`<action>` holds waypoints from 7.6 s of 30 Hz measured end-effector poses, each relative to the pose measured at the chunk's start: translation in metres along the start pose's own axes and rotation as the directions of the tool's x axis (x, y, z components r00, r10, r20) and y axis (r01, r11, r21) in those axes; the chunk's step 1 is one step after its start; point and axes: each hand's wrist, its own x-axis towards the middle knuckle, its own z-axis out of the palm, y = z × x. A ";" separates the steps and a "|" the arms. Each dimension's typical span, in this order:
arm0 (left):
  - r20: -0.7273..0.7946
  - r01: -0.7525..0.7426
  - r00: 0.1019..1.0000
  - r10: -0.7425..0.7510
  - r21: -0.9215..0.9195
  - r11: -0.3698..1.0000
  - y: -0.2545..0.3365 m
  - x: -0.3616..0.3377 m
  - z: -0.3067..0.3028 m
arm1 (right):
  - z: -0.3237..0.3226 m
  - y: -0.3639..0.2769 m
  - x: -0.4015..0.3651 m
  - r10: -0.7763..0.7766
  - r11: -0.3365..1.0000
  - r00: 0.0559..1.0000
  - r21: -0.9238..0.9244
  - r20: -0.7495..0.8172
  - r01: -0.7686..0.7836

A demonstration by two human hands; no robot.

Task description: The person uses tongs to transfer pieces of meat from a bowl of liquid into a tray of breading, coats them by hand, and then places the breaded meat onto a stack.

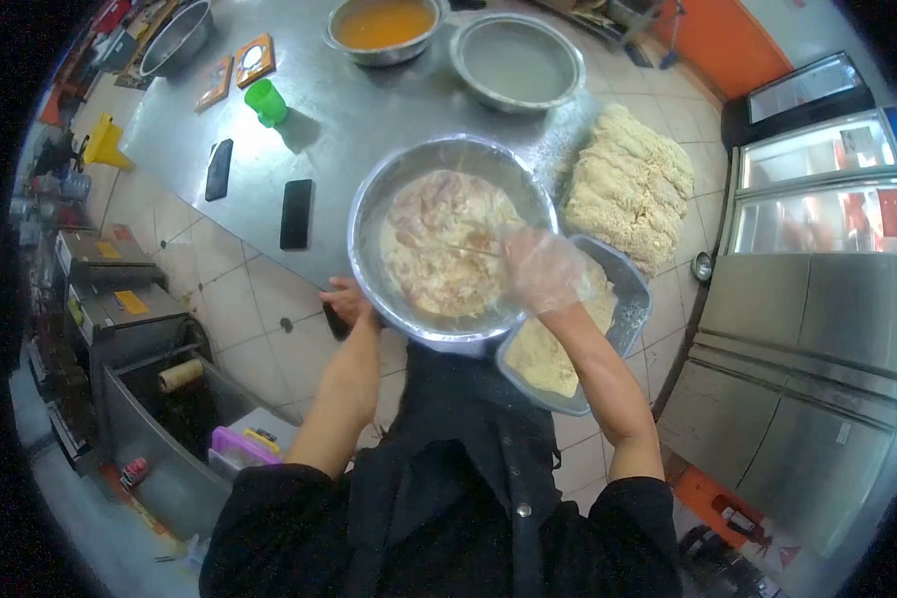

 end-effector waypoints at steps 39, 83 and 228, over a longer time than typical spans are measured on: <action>-0.165 0.038 0.986 -0.016 0.131 0.991 -0.023 0.014 0.043 | -0.073 0.125 -0.072 0.209 0.934 0.920 0.210 0.333 -0.288; 0.045 -0.385 0.923 0.382 0.066 0.921 -0.051 0.046 0.036 | 0.124 0.025 -0.220 0.824 0.240 0.420 0.436 0.381 -0.867; -0.210 -0.216 0.943 0.257 0.201 0.956 -0.049 0.030 0.047 | 0.023 0.151 -0.167 0.584 0.449 0.702 0.558 0.409 -0.698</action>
